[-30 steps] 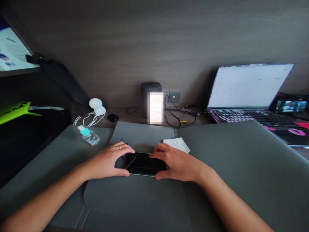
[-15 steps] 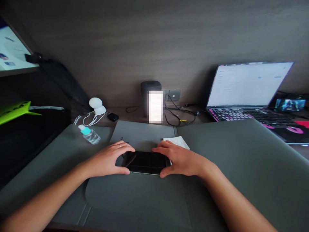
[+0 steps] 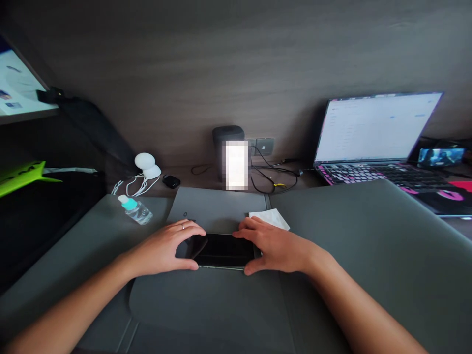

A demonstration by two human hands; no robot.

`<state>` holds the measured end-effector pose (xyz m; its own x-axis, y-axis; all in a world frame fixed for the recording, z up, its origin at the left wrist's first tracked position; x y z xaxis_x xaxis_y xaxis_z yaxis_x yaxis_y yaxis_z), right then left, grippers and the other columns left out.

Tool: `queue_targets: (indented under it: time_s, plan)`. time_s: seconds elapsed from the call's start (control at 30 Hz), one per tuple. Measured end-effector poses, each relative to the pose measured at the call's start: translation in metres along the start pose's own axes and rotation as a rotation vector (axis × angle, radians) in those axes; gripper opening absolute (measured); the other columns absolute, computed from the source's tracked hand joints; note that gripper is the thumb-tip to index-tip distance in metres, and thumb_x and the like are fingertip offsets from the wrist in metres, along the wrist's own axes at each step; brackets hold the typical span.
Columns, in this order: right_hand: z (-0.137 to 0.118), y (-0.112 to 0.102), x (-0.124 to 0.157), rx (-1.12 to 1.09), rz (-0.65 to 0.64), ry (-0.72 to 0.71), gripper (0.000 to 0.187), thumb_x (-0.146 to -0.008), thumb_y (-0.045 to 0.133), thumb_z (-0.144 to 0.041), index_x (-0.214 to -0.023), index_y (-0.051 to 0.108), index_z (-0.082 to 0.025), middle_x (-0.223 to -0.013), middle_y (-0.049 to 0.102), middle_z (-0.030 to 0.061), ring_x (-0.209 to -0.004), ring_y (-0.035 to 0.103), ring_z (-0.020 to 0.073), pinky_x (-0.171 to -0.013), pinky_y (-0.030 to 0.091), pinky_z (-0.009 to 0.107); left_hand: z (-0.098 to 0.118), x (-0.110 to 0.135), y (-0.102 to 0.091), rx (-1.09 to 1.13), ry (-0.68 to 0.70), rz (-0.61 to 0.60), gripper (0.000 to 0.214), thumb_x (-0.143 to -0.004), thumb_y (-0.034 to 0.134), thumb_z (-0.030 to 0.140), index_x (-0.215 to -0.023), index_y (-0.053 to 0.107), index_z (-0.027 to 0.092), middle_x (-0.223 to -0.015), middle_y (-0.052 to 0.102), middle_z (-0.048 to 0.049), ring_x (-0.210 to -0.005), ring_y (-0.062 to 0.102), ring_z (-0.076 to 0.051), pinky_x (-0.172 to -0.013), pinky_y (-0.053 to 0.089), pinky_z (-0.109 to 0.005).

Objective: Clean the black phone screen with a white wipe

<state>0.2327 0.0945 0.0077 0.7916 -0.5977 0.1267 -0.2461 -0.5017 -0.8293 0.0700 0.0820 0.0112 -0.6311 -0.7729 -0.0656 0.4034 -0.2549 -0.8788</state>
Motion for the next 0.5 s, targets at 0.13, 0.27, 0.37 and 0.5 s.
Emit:
queue_targets:
  time_s: [0.13,0.27,0.37,0.5]
  plan:
    - [0.001,-0.010,0.000,0.023,0.063,0.001,0.070,-0.081,0.066,-0.060,-0.138,0.052,-0.022,-0.129,0.051,0.0114,-0.118,0.051,0.0289,-0.100,0.043,0.042,0.000,0.000,0.000,0.005,-0.004,0.002,0.055,-0.074,0.080,0.034,-0.122,0.055,0.029,-0.120,0.062,-0.0015,-0.113,0.056,-0.025,-0.095,0.046,-0.037]
    - [0.017,-0.036,0.005,0.118,0.270,0.082,0.051,-0.089,0.058,-0.053,-0.130,0.057,-0.022,-0.121,0.056,0.0108,-0.106,0.058,0.0265,-0.092,0.047,0.040,-0.001,0.001,0.000,0.012,-0.017,0.002,0.055,-0.074,0.080,0.034,-0.123,0.055,0.030,-0.123,0.061,-0.0006,-0.114,0.057,-0.025,-0.096,0.046,-0.036]
    - [0.039,-0.048,0.013,0.170,0.365,0.202,0.039,-0.086,0.062,-0.046,-0.115,0.059,-0.020,-0.108,0.059,0.0099,-0.096,0.060,0.0255,-0.084,0.049,0.039,-0.004,0.002,0.000,0.025,-0.042,0.004,0.057,-0.074,0.080,0.034,-0.124,0.054,0.030,-0.127,0.059,-0.0003,-0.116,0.057,-0.025,-0.098,0.046,-0.036]
    - [0.061,-0.036,0.016,0.174,0.232,0.317,0.027,-0.082,0.063,-0.039,-0.099,0.058,-0.019,-0.101,0.060,0.0078,-0.084,0.061,0.0224,-0.074,0.047,0.034,-0.006,0.003,0.001,0.045,-0.057,-0.006,0.058,-0.074,0.080,0.035,-0.126,0.054,0.030,-0.131,0.058,-0.0019,-0.119,0.055,-0.026,-0.100,0.045,-0.038]
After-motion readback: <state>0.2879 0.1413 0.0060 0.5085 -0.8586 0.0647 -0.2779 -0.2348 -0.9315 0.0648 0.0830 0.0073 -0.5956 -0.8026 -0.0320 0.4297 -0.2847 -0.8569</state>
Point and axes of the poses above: each hand's wrist, its own x-axis away from the middle knuckle, its own y-axis out of the palm, z = x × y, the point moved 10 cm from there along -x, towards the middle knuckle
